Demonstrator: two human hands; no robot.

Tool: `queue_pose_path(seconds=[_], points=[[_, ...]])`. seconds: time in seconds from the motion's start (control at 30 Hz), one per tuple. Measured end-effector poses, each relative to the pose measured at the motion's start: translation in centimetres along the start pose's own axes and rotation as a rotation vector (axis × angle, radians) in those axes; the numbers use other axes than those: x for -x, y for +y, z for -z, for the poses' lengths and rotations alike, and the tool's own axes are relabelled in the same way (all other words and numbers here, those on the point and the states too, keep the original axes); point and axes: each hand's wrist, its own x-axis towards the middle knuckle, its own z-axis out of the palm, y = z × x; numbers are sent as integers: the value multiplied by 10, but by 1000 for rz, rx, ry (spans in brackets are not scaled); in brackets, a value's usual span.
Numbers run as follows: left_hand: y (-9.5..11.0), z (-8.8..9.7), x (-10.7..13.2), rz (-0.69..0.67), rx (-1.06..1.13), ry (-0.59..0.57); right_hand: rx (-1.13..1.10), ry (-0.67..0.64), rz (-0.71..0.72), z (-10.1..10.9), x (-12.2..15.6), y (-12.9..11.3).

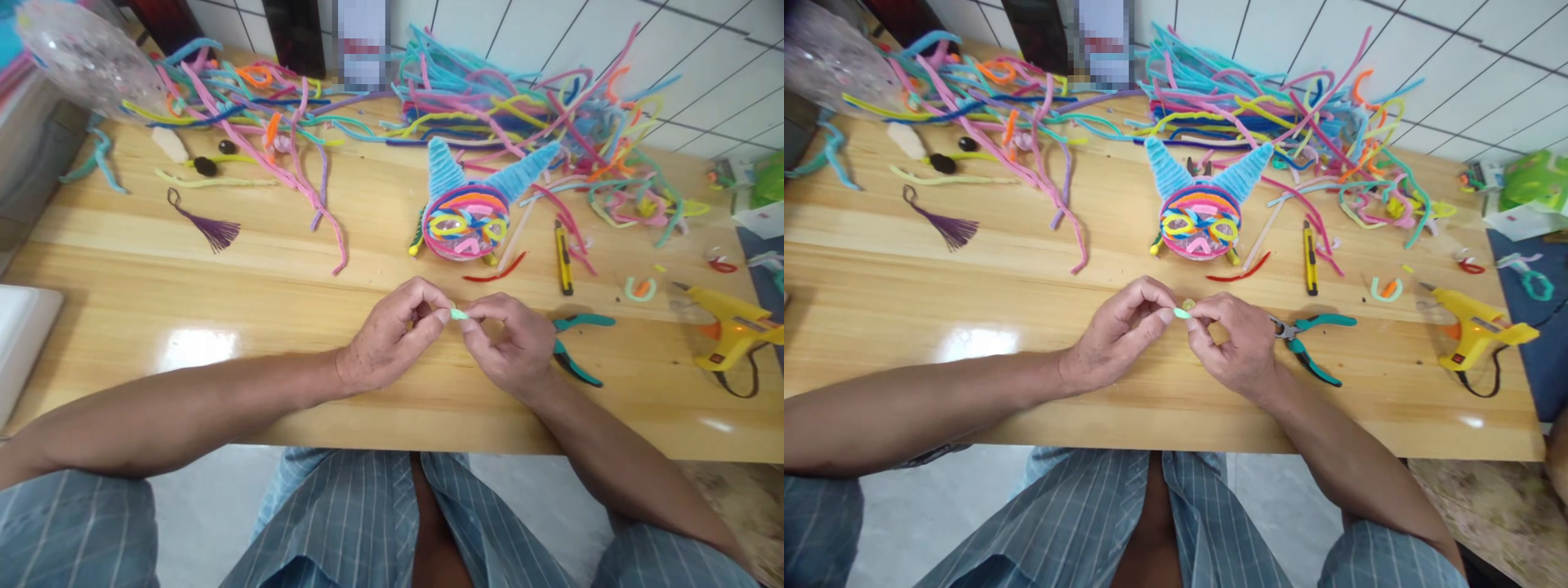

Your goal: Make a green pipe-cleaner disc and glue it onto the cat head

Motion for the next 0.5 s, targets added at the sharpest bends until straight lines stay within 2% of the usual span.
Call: queue_pose_path(seconds=[0.2,0.5], points=[[0,0,1,3,12,-3,13,11,17,0,-1,-1],[-1,-1,1,8,13,-12,-9,16,-67,-1,0,-1]])
